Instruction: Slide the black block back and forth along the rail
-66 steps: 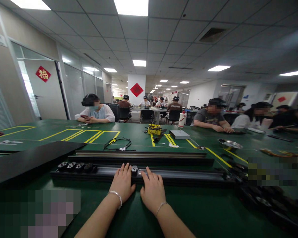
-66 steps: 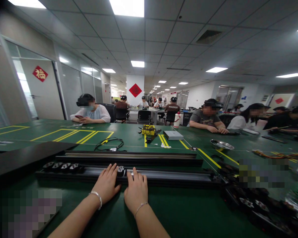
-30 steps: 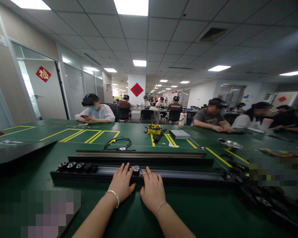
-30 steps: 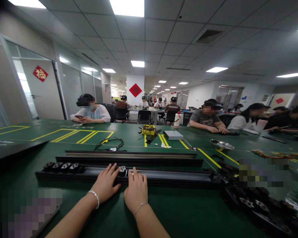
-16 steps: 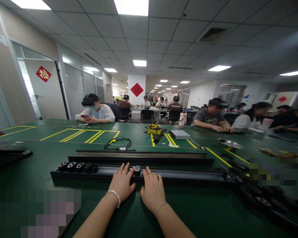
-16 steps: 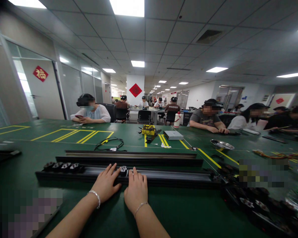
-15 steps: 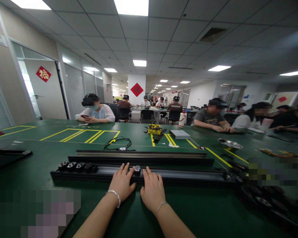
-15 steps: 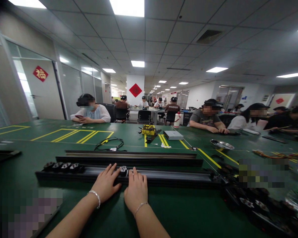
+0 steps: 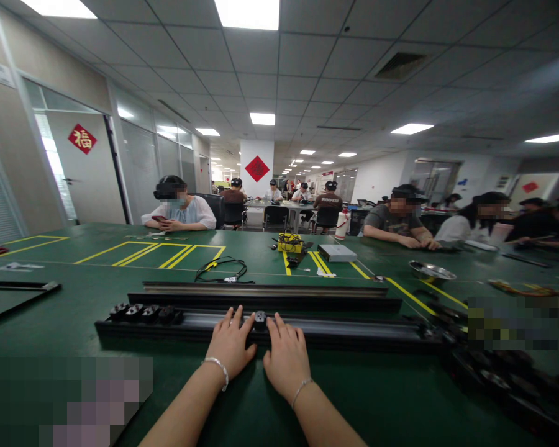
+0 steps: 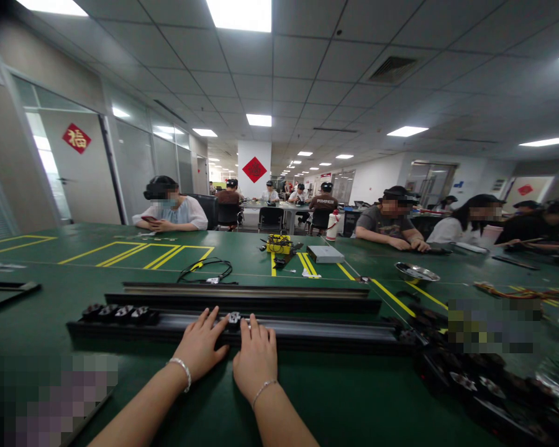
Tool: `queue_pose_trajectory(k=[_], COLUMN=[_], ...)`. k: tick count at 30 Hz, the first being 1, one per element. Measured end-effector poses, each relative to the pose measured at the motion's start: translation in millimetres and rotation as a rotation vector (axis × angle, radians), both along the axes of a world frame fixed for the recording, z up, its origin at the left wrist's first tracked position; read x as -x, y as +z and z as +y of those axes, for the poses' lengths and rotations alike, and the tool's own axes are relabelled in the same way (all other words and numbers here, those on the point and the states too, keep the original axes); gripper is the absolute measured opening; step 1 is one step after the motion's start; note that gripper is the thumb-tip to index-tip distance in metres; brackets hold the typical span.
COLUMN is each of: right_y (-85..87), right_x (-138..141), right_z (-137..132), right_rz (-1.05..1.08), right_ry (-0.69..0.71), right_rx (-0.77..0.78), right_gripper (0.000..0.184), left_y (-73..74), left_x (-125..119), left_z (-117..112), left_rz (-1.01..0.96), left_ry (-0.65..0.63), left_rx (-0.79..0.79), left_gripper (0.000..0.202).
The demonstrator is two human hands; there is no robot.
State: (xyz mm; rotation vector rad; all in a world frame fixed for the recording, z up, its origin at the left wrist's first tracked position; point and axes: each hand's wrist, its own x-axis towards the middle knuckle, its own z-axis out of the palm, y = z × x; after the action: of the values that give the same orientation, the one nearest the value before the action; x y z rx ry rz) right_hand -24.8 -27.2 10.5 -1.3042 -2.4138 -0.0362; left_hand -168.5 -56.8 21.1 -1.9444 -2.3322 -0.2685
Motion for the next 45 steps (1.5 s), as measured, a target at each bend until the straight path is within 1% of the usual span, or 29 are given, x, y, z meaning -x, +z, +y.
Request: queue_pose_trajectory(k=[5,10,16,26,37,45], right_y=[-1.0,-2.1,0.9,-0.3,-0.2,-2.6], right_x=[1,2,2,2,1,0], right_z=[0,0,-1,-1,0,0], right_rz=[-0.003,0.023,0.005,0.036,0.047,0.066], right_ry=[-0.009,-0.005,-0.008,0.001,0.010,0.020], right_rx=[0.012,-0.002,0.004,0.012,0.006,-0.008], right_gripper=[0.061,0.066,0.068,0.068,0.067,0.067], left_y=[-0.6,-1.7,-2.2,-4.3,-7.1,-13.6], left_x=[-2,-1,-5,-6,-7,-6], left_z=[1,1,3,3,3,3], left_rz=[0.008,0.012,0.035,0.031,0.026,0.057], left_ry=[0.002,-0.001,0.038,0.043,0.027,0.032], left_rx=[0.005,0.000,-0.002,-0.028,-0.038,-0.082], left_gripper=[0.065,0.064,0.064,0.062,0.065,0.067])
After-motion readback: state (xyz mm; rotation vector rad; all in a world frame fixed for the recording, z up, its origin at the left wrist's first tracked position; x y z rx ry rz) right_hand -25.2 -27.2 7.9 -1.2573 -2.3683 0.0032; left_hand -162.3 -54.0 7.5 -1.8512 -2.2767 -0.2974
